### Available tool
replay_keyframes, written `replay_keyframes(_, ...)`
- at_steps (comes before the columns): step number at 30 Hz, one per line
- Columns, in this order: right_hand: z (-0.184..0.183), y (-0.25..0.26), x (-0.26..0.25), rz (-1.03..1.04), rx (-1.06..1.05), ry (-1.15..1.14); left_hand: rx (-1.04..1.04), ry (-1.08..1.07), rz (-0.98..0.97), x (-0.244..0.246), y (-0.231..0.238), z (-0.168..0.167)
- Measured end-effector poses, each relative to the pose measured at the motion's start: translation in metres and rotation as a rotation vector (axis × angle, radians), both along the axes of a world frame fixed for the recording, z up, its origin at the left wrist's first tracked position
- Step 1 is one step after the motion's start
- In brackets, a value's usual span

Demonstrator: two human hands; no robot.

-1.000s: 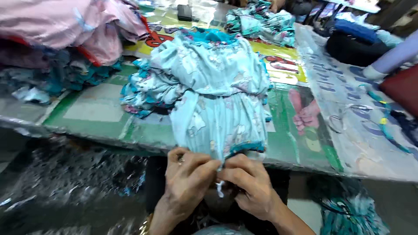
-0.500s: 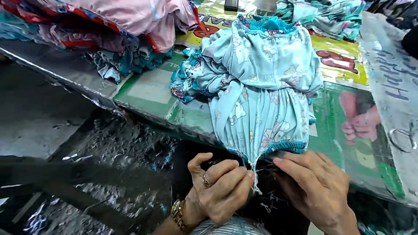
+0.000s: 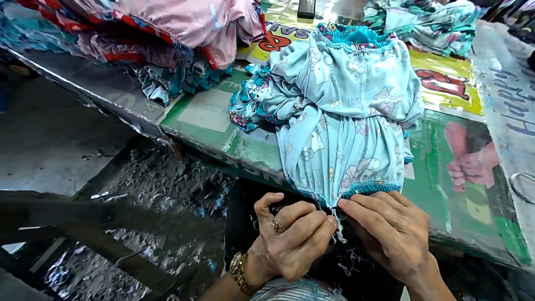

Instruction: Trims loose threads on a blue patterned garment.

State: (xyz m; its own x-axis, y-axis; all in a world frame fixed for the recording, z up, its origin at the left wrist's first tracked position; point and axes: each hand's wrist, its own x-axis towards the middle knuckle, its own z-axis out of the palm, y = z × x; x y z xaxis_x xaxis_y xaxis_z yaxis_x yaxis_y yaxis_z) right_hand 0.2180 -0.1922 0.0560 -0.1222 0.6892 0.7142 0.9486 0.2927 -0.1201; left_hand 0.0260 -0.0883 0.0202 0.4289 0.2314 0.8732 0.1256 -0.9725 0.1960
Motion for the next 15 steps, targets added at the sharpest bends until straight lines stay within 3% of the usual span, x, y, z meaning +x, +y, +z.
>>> replay_keyframes(8, -0.007, -0.002, 0.002, -0.018, -0.015, 0.037, -0.021, -0.004, -0.012, -0.001, -0.001, -0.001)
replay_keyframes(12, 0.003, -0.008, 0.005, -0.066, 0.009, 0.135, 0.022, 0.18, -0.146, 0.0, -0.006, -0.005)
replay_keyframes(14, 0.01, -0.005, 0.005, -0.152, -0.004, 0.105, -0.133, 0.226, -0.213, -0.001, -0.005, -0.007)
replay_keyframes(15, 0.011, -0.001, 0.003, -0.206, -0.021, 0.045, -0.33, 0.226, -0.308, 0.0, -0.007, -0.006)
